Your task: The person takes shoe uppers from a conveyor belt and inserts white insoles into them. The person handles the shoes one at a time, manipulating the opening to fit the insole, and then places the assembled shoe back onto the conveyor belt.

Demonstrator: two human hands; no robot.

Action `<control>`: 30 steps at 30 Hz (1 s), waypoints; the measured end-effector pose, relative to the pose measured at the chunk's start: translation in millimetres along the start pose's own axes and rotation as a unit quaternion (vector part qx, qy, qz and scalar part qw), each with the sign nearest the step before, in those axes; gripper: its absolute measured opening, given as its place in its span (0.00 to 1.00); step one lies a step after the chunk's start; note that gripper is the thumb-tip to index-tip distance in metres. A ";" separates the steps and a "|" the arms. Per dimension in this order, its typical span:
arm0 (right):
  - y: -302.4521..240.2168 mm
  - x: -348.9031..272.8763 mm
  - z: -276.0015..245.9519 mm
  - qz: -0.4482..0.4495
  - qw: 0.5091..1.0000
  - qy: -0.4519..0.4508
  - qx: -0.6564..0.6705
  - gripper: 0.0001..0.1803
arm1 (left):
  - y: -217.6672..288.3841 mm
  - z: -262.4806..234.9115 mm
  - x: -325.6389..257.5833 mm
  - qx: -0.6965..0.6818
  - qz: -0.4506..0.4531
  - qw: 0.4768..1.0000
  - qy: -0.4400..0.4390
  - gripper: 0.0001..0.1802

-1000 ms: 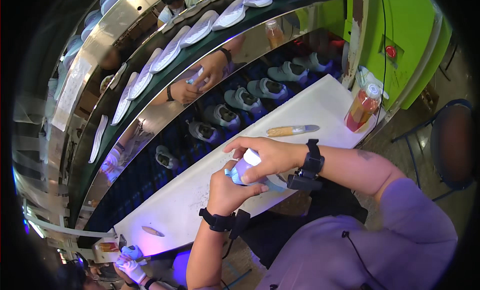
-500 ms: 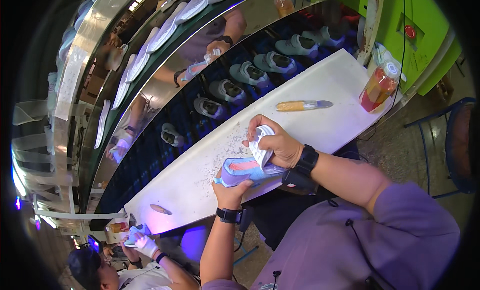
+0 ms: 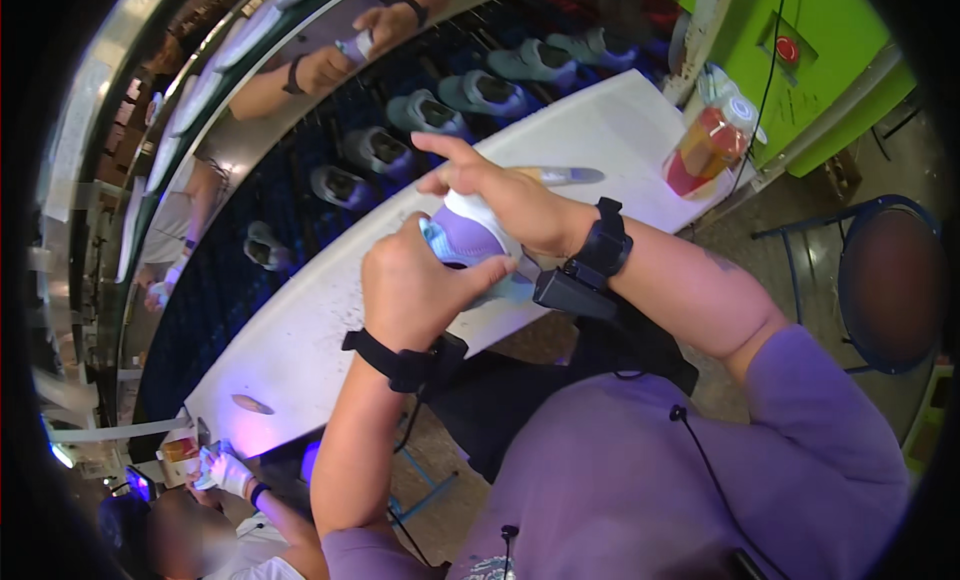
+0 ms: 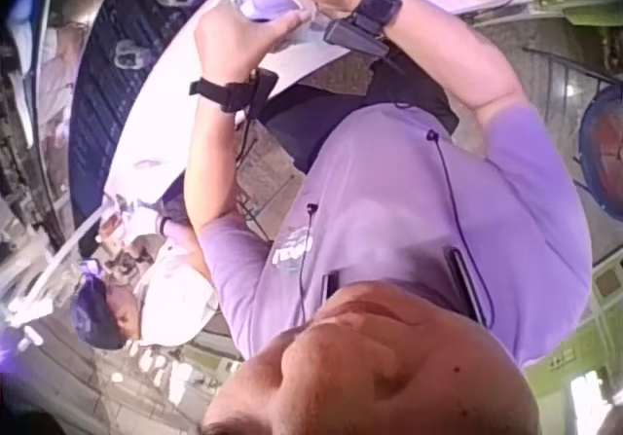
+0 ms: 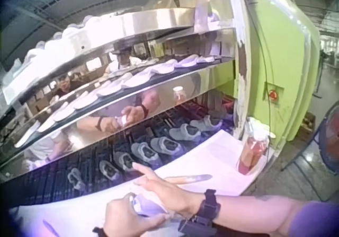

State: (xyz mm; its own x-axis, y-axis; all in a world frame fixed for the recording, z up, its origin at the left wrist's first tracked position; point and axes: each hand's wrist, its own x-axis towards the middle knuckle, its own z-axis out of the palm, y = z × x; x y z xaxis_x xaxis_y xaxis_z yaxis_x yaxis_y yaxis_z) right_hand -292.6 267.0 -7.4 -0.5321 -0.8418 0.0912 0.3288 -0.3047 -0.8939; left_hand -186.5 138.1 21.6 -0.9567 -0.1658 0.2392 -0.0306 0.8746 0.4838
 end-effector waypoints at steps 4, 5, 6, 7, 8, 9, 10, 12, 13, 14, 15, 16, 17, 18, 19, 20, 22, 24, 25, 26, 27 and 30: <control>15.7 -24.8 4.4 -0.108 0.992 -0.017 -0.070 0.38 | -16.3 12.8 -26.8 -0.057 0.047 0.997 0.035 0.39; 22.1 -34.6 10.0 -0.144 0.987 -0.038 -0.066 0.39 | -24.9 13.6 -38.7 -0.105 0.058 0.991 0.053 0.41; 31.0 -48.0 14.2 -0.191 0.970 -0.039 -0.146 0.41 | -29.4 16.8 -50.0 -0.118 0.099 0.981 0.114 0.42; 38.4 -59.3 15.5 -0.235 0.946 -0.039 -0.220 0.44 | -36.2 15.8 -69.0 -0.177 0.067 0.976 0.110 0.40; 41.8 -63.9 9.5 -0.312 0.881 -0.013 -0.356 0.46 | -41.3 17.2 -80.5 -0.230 0.045 0.966 0.113 0.40; 52.5 -63.9 3.9 -0.337 0.842 -0.013 -0.422 0.45 | -44.7 20.1 -91.4 -0.279 0.021 0.953 0.118 0.40; 61.5 -66.0 -0.7 -0.292 0.833 -0.003 -0.470 0.46 | -42.0 18.5 -104.2 -0.319 0.025 0.943 0.092 0.42; 81.8 -68.5 2.1 -0.219 0.853 -0.018 -0.473 0.48 | -36.4 16.8 -124.0 -0.317 0.013 0.945 0.083 0.45; 90.0 -71.7 2.7 -0.212 0.852 -0.019 -0.479 0.49 | -34.0 18.5 -130.4 -0.276 -0.001 0.956 0.096 0.44; 92.0 -71.1 6.4 -0.208 0.849 -0.026 -0.486 0.49 | -39.5 18.0 -137.7 -0.243 -0.005 0.965 0.096 0.44; 94.2 -71.1 9.8 -0.205 0.845 -0.033 -0.493 0.50 | -49.2 19.7 -144.8 -0.211 -0.008 0.973 0.095 0.44; 97.0 -72.1 13.2 -0.194 0.850 -0.043 -0.488 0.50 | -55.7 21.1 -152.1 -0.180 -0.010 0.979 0.091 0.44; 93.2 -68.9 11.5 -0.191 0.848 -0.049 -0.492 0.50 | -57.6 23.5 -149.3 -0.190 -0.010 0.975 0.115 0.41; 89.4 -66.8 9.8 -0.187 0.845 -0.055 -0.497 0.50 | -58.5 26.0 -146.6 -0.201 -0.008 0.970 0.139 0.38; 93.7 -67.7 7.7 -0.179 0.855 -0.064 -0.483 0.49 | -60.5 28.6 -144.6 -0.213 -0.006 0.964 0.161 0.35; 97.7 -67.1 -0.7 -0.178 0.857 -0.070 -0.478 0.49 | -65.2 30.7 -141.0 -0.241 -0.014 0.957 0.159 0.35; 92.3 -65.3 -18.0 -0.111 0.886 -0.078 -0.444 0.46 | -71.7 23.9 -127.0 -0.302 -0.056 0.945 0.117 0.39; 63.7 -60.2 -27.2 0.018 0.928 -0.077 -0.365 0.40 | -70.8 15.3 -110.0 -0.440 -0.085 0.890 0.091 0.43; 38.5 -55.3 -37.7 0.015 0.942 -0.083 -0.325 0.36 | -68.1 13.3 -100.2 -0.548 -0.100 0.826 0.084 0.46; 7.1 -49.4 -50.5 0.012 0.942 -0.081 -0.325 0.36 | -78.6 10.3 -93.1 -0.597 -0.098 0.794 0.056 0.42; -27.3 -43.3 -61.6 -0.002 0.938 -0.075 -0.337 0.39 | -87.0 8.8 -86.6 -0.573 -0.115 0.810 0.049 0.39; -171.6 -4.0 -87.4 -0.331 0.782 0.014 -0.528 0.40 | -108.9 16.1 -36.8 -0.487 -0.174 0.856 0.027 0.28</control>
State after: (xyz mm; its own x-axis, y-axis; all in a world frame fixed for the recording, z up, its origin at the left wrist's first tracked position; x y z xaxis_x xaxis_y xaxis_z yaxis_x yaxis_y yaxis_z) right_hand -415.0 361.6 107.3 -0.3351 -0.6404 0.6911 -0.8459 -0.1186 -0.5200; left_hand -152.6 56.2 -53.4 -0.9230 -0.3831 -0.0367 -0.0307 -0.0218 0.9993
